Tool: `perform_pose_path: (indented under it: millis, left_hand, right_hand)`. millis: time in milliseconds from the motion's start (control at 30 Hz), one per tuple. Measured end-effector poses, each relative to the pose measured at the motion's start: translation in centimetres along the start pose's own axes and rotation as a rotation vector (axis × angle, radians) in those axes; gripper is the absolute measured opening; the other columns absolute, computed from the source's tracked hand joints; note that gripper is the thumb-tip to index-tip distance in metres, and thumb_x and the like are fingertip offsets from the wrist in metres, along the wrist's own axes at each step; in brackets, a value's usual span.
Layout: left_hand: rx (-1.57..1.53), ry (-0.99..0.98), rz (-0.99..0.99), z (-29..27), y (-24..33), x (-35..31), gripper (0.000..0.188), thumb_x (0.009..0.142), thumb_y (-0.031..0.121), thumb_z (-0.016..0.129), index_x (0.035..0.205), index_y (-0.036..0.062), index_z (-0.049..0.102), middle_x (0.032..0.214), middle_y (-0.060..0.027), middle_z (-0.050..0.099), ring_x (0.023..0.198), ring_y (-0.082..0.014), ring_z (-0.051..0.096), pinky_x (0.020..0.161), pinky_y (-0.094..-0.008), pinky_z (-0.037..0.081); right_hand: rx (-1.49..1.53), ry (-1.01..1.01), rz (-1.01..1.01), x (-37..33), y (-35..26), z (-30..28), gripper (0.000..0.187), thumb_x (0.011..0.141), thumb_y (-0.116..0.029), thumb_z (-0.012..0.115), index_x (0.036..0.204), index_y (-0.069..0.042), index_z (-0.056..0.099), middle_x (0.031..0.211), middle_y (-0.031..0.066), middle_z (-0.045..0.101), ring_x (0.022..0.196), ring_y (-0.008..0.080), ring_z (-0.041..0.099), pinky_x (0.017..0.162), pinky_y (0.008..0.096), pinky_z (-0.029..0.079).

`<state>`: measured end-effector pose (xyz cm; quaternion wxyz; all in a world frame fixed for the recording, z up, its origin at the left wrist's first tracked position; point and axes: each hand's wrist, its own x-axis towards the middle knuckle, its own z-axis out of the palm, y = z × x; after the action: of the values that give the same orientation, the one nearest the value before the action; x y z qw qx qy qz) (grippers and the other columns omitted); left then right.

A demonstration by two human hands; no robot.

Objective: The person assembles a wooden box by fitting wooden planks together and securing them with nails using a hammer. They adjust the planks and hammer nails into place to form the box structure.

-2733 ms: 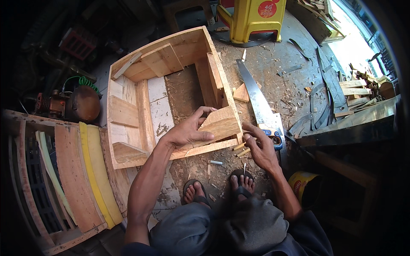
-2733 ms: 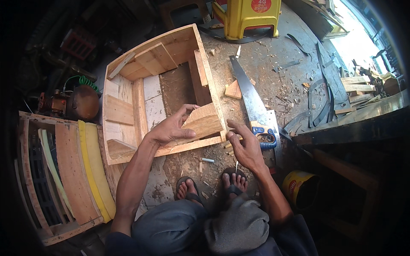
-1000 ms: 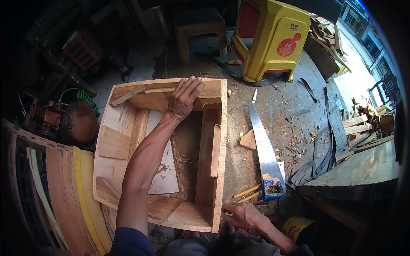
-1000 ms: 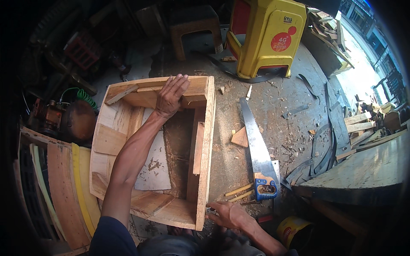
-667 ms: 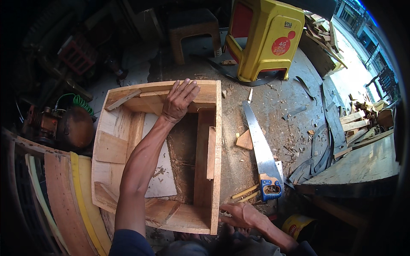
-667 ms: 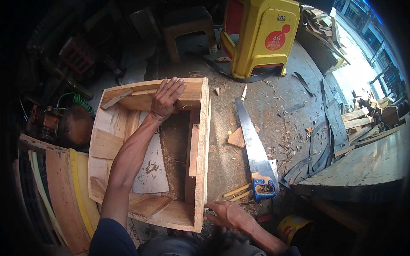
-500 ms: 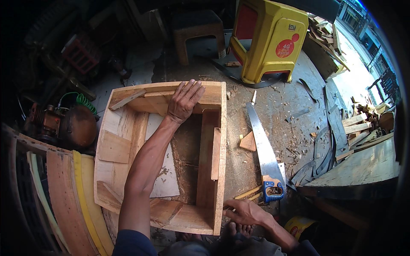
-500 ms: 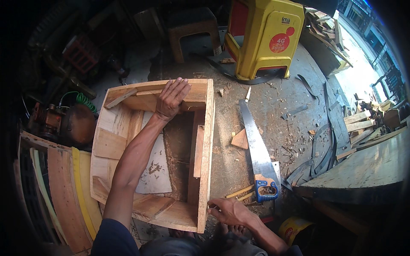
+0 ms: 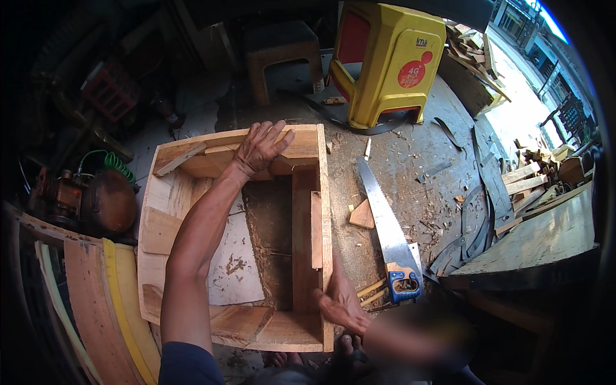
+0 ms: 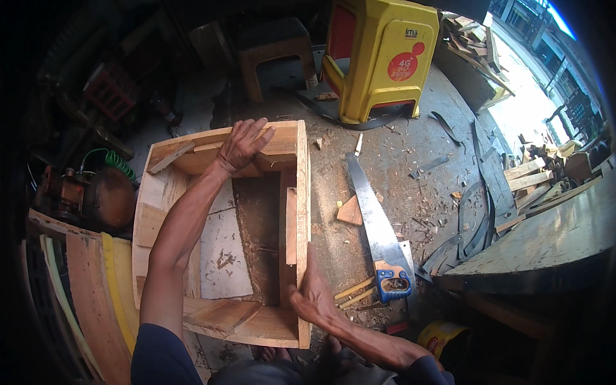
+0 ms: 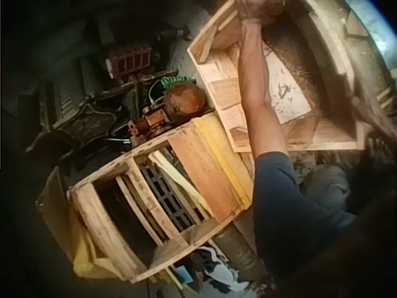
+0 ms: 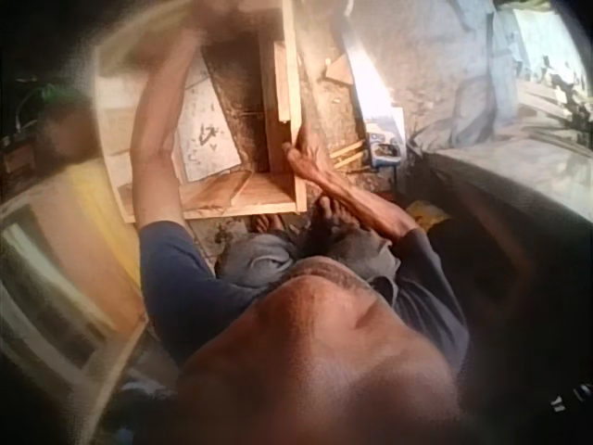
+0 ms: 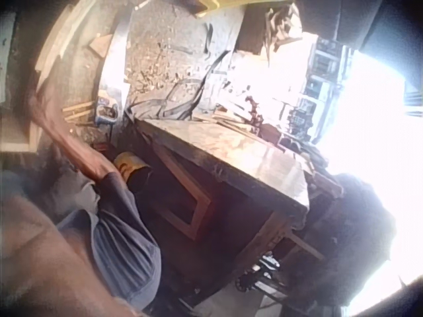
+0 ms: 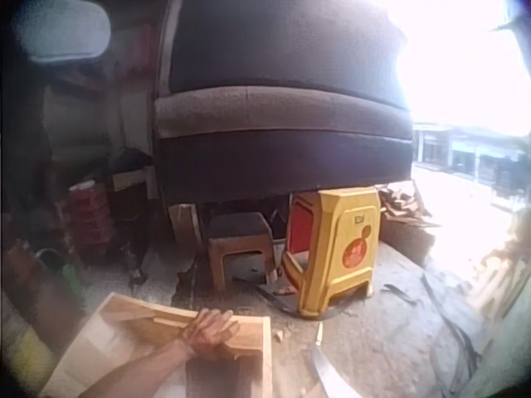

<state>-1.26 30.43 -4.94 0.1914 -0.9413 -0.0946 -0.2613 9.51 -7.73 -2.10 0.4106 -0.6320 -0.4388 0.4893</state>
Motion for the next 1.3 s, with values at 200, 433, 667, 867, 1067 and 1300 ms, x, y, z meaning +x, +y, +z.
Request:
perform_pose_path:
  millis: [200,433,667,867,1067,1300]
  left_hand:
    - [0.063,0.088,-0.209,-4.0,-4.7,2.2,0.061,0.08,-0.003,0.062,0.139,0.0104,0.052,0.132,-0.0153,0.058,0.112,-0.0349,0.06,0.09,-0.0447,0.049]
    - [0.14,0.42,-0.551,-11.0,-5.7,5.0,0.07,0.073,-0.008,0.068,0.14,0.0074,0.05,0.132,-0.0147,0.057,0.112,-0.039,0.059,0.095,-0.0477,0.049]
    - [0.481,0.633,-0.83,-20.1,1.0,-5.6,0.084,0.07,-0.007,0.077,0.144,0.0001,0.038,0.137,-0.026,0.046,0.123,-0.0442,0.049,0.101,-0.0538,0.04]
    - [0.434,0.74,-0.994,-20.0,10.1,-6.9,0.095,0.077,0.004,0.081,0.149,-0.0029,0.019,0.141,-0.0363,0.031,0.131,-0.0491,0.037,0.105,-0.0564,0.035]
    - [0.331,0.613,-1.039,-21.7,14.0,-11.0,0.103,0.076,-0.006,0.081,0.15,-0.0024,0.009,0.143,-0.0374,0.023,0.131,-0.0519,0.032,0.108,-0.0585,0.033]
    - [0.155,0.733,-0.986,-20.9,12.9,-12.2,0.104,0.073,0.001,0.087,0.144,0.0012,0.011,0.13,-0.0311,0.037,0.117,-0.0467,0.048,0.092,-0.0524,0.047]
  right_hand:
    - [-0.269,0.098,-0.203,2.8,-9.2,-5.7,0.074,0.084,-0.006,0.06,0.15,0.006,0.028,0.104,0.0381,0.064,0.097,0.0491,0.068,0.086,0.052,0.052]
    - [-0.89,0.074,-0.451,1.9,-23.2,-13.0,0.069,0.075,0.004,0.053,0.144,0.007,0.042,0.103,0.0357,0.067,0.094,0.0475,0.07,0.087,0.0509,0.056]
    - [-1.148,-0.145,-0.896,3.4,-26.9,-11.6,0.079,0.076,0.013,0.047,0.152,-0.005,0.041,0.121,0.0285,0.065,0.104,0.0407,0.068,0.091,0.0468,0.059]
    - [-1.497,-0.101,-0.971,-0.1,-25.4,-12.1,0.083,0.075,0.012,0.059,0.153,-0.012,0.043,0.156,0.0105,0.047,0.146,0.0309,0.042,0.121,0.0454,0.038]
    - [-1.417,-0.155,-0.988,-3.7,-23.2,-9.6,0.08,0.08,-0.025,0.074,0.154,-0.022,0.042,0.158,0.0065,0.044,0.146,0.0326,0.041,0.122,0.05,0.034]
    - [-1.654,0.161,-0.916,-5.6,-22.0,-9.5,0.087,0.073,-0.012,0.077,0.153,-0.017,0.043,0.159,0.0136,0.042,0.147,0.0366,0.038,0.12,0.0557,0.031]
